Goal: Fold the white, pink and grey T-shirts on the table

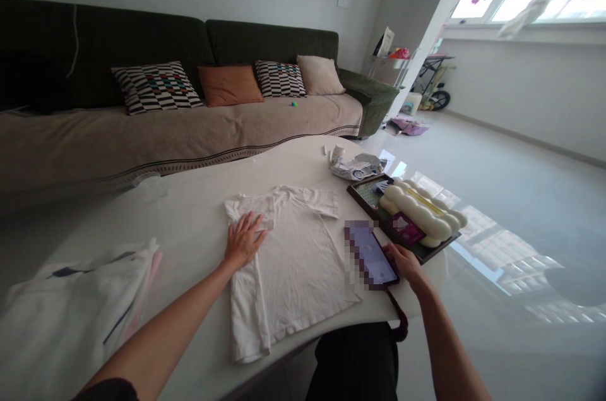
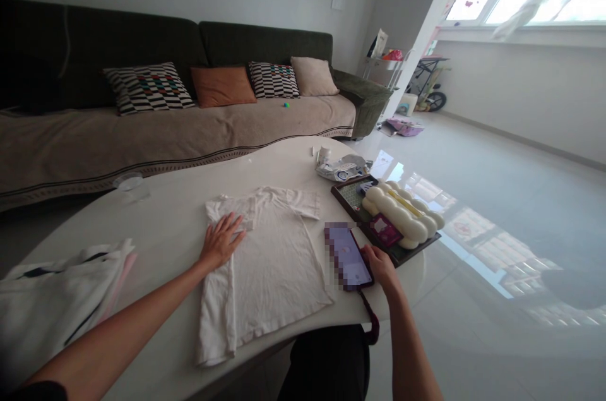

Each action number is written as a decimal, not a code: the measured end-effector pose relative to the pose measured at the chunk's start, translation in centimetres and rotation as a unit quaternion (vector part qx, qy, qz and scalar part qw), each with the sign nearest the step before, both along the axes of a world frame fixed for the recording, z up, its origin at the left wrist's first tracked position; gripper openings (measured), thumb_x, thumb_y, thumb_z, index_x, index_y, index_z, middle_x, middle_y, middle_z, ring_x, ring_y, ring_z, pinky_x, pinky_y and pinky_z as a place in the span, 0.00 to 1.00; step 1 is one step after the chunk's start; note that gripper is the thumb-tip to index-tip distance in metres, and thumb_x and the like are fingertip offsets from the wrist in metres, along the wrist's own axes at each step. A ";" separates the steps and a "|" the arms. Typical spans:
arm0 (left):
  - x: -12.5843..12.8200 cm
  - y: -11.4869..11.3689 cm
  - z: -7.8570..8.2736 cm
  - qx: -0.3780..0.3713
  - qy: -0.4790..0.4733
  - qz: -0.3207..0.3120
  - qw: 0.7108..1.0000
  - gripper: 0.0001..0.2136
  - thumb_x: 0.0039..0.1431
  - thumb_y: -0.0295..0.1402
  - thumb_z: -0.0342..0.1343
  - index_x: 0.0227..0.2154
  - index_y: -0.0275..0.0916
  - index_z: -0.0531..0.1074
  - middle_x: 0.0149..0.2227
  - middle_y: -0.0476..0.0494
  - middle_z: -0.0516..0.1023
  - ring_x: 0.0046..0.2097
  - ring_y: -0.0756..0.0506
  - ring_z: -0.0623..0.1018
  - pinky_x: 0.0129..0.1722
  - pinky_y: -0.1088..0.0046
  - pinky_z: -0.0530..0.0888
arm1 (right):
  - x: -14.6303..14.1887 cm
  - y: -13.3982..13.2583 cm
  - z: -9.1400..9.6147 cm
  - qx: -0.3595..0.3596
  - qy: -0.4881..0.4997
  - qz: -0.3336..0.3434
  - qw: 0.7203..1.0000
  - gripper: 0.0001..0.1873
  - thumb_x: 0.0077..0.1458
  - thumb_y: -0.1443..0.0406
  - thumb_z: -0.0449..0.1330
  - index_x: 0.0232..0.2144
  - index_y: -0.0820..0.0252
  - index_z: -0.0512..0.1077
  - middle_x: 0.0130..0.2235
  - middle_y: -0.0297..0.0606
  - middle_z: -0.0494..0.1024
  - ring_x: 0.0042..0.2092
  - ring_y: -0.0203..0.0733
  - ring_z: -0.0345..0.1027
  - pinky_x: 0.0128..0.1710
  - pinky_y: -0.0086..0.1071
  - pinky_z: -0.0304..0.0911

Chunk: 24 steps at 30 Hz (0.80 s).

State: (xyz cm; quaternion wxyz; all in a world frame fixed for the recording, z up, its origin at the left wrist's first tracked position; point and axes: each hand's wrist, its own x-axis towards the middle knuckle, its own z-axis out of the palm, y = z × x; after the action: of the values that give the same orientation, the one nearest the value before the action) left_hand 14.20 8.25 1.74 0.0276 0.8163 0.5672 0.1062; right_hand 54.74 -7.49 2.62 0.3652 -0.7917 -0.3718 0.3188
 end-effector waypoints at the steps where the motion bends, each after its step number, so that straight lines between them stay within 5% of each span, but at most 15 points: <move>1: 0.0 0.0 0.0 0.001 0.001 0.000 1.000 0.25 0.60 0.48 0.36 0.58 0.49 0.52 0.62 0.47 0.51 0.62 0.41 0.50 0.57 0.53 0.50 | 0.0 -0.3 0.1 0.006 0.008 0.006 1.000 0.24 0.44 0.48 0.50 0.30 0.62 0.72 0.28 0.38 0.74 0.31 0.43 0.68 0.29 0.32 0.61; 9: 0.0 0.0 0.0 0.007 0.001 -0.004 1.000 0.25 0.60 0.48 0.36 0.59 0.48 0.52 0.62 0.46 0.51 0.62 0.41 0.49 0.57 0.53 0.50 | -0.1 -2.4 1.4 0.039 0.065 0.073 0.994 0.31 0.34 0.55 0.62 0.43 0.64 0.70 0.32 0.36 0.74 0.32 0.40 0.66 0.32 0.32 0.63; 24: 0.0 0.1 -0.1 -0.002 -0.010 0.000 1.000 0.25 0.59 0.48 0.37 0.58 0.49 0.52 0.62 0.47 0.50 0.62 0.41 0.49 0.57 0.51 0.50 | -0.9 -2.5 0.9 0.046 0.040 0.087 0.994 0.34 0.32 0.60 0.64 0.46 0.63 0.65 0.35 0.37 0.73 0.36 0.43 0.68 0.37 0.36 0.65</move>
State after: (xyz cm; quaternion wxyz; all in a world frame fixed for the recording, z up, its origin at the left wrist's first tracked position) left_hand 14.18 8.31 1.61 0.0352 0.8148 0.5675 0.1131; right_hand 53.81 -10.02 3.52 0.3871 -0.7252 -0.4384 0.3633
